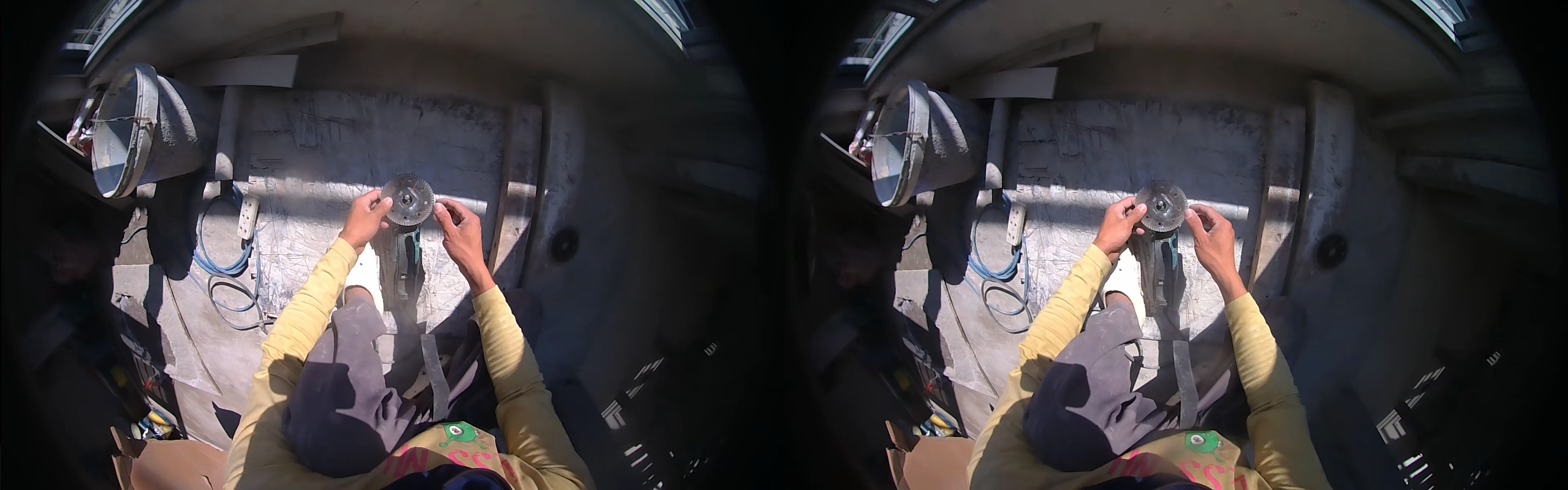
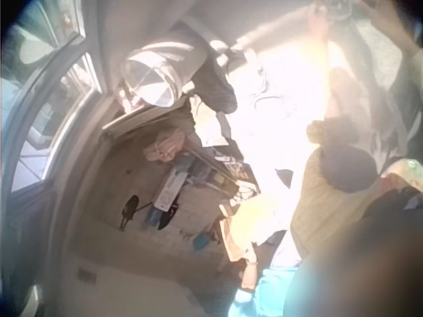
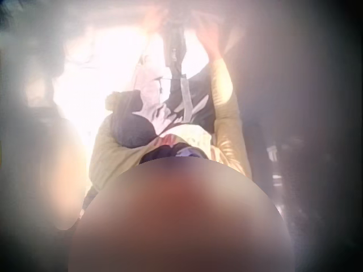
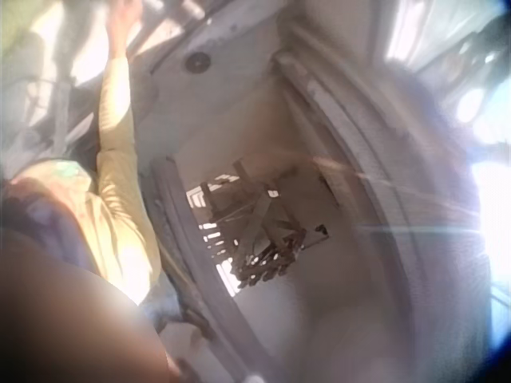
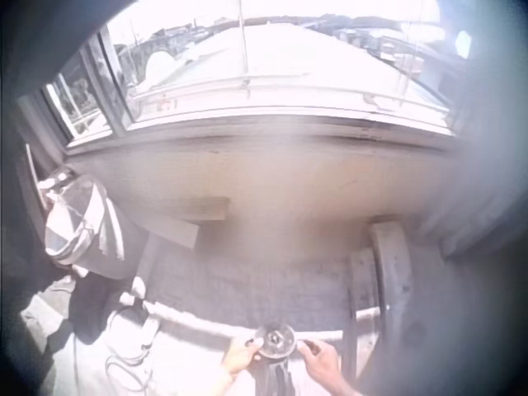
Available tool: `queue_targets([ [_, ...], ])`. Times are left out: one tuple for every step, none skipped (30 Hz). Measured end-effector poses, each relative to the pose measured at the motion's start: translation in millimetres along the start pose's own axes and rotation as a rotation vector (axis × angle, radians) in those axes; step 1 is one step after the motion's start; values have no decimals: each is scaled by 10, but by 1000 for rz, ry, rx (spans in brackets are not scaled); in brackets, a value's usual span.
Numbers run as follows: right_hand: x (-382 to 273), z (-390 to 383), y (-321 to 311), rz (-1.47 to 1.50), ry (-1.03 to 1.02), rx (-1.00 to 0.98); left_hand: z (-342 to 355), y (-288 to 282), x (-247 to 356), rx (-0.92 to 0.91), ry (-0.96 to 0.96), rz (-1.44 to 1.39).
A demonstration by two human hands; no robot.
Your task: The person attaches a cutting disc to an angle grinder, then uses the grinder on a metal piece. Later, the person sits on the floor and mixes a pile of cement with a trowel.
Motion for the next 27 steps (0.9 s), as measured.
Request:
queue_targets([
  [-25,57,35,-28,-19,1,21,-19,-21,-3,-14,-11],
  [-27,106,61,-24,-1,-3,33,-24,-21,-2,6,-36],
  [-23,150,85,-27,25,-16,40,-45,-13,17,11,-47],
  [-14,179,101,-27,50,-26,41,-54,-16,43,-10,-51],
  [-15,204,98,-42,45,-16,29,-33,12,-27,7,-43],
  [-20,226,104,-85,27,-16,23,-27,24,-26,0,-44],
  [-18,243,105,-126,10,-15,11,-22,40,-24,3,-45],
  [-18,260,107,-158,-17,-5,4,-8,57,-32,16,-50],
  [-7,277,115,-186,-28,-4,-2,-9,61,-19,11,-34],
  [1,294,126,-207,-52,3,-4,-4,64,-15,19,-25],
  [18,312,139,-235,-60,-1,-2,5,64,-19,34,-22],
  [42,328,148,-214,-56,-1,3,11,63,-18,58,-9],
  [73,344,161,-199,-36,-11,13,20,61,-26,88,-3],
  [99,358,168,-181,-19,-13,23,28,59,-33,119,4],
  [115,365,176,-185,-16,-17,31,28,49,-17,142,-5],
  [126,371,176,-187,-15,-12,39,30,40,-1,164,-15],
  [131,374,175,-190,-18,-7,46,32,21,22,159,-24],
  [133,376,172,-185,-15,-5,49,39,16,34,176,-13],
  [131,379,170,-179,-14,-2,51,40,1,52,165,-1],
  [131,379,166,-178,-3,-2,50,38,-11,71,153,11],
  [120,384,161,-186,-11,0,55,44,-9,70,159,5],
  [113,386,156,-199,-9,0,59,43,-6,69,165,-2],
  [107,391,148,-212,-7,1,65,39,-2,64,172,-17],
  [100,393,143,-220,-10,-1,76,28,3,65,178,7],
  [93,392,136,-227,-12,-2,84,10,6,63,184,23],
  [78,391,129,-227,-32,3,98,-13,5,66,182,40],
  [82,383,131,-230,-16,-13,117,-28,14,55,201,60],
])
Point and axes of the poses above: each hand's wrist, its own z-axis towards the middle knuckle, its own y-axis out of the palm, x = y × z, the point moved 5 cm from there along z, towards the middle knuckle, and after that the axes turned 15 degrees about -z, right-handed, at the moved point
